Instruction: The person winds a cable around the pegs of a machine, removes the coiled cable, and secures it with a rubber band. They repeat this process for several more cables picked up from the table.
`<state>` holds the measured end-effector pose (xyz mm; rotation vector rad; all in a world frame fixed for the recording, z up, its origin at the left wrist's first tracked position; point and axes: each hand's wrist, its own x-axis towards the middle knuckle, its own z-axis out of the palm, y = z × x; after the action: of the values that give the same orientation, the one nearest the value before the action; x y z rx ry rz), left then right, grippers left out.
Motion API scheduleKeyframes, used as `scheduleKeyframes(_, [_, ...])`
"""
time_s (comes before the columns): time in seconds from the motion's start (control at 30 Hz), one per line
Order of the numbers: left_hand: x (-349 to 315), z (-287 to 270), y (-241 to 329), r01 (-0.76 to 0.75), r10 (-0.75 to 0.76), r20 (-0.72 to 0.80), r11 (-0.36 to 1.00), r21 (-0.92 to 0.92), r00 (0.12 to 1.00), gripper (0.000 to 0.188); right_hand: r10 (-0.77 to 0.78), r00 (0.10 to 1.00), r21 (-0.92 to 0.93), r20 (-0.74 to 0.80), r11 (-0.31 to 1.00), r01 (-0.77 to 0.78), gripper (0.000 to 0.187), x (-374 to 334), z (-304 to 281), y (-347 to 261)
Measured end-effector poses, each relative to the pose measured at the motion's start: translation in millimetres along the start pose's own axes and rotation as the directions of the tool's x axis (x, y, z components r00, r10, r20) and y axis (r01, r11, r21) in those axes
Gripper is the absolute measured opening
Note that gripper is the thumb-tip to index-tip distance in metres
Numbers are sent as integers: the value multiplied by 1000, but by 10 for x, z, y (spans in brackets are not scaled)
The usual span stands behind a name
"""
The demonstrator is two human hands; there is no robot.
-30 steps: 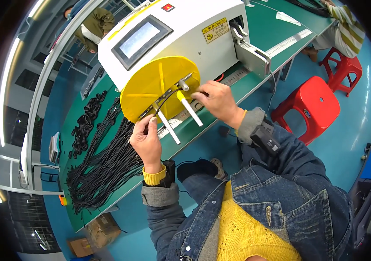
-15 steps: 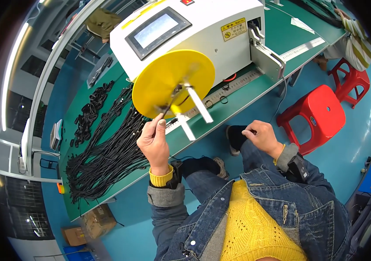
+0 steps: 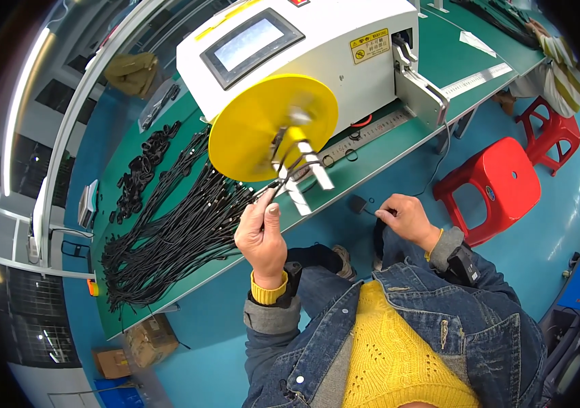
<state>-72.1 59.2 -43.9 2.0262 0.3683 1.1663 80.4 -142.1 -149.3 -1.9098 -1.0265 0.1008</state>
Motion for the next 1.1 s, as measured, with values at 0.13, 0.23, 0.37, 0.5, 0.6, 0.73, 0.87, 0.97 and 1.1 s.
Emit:
scheduleKeyframes(0.13, [-42,69,21,-58,62,-26,989,134,998,23,0,1000,6,7,1000,0,14,-10,-5,-8])
scheduleKeyframes(0.23, [-24,117,84,-198,201,24,924,328,979,26,-39,999,6,10,999,39,13,34,-37,-55])
scheduleKeyframes(0.37, [130,211,224,-314,329,27,868,385,944,29,-191,978,46,-80,980,195,11,297,-139,-298])
scheduleKeyframes(0.5, [319,250,490,-464,411,219,737,492,885,30,-370,909,124,-190,910,396,11,610,-306,-816])
scheduleKeyframes(0.6, [282,333,634,-519,429,316,530,671,846,29,-433,879,83,-199,886,455,13,778,-233,-954])
scheduleKeyframes(0.73, [292,310,680,-642,519,425,364,675,741,29,-312,931,221,-192,910,351,13,816,-166,-937])
scheduleKeyframes(0.87, [313,340,591,-638,598,325,438,633,733,25,-258,944,313,-207,897,314,11,846,-131,-945])
scheduleKeyframes(0.97, [302,322,601,-652,616,321,440,618,719,19,-209,956,386,-204,881,275,11,820,-99,-974])
scheduleKeyframes(1.1, [285,309,646,-637,583,339,439,634,739,15,-128,970,452,-209,867,212,11,773,-67,-1007])
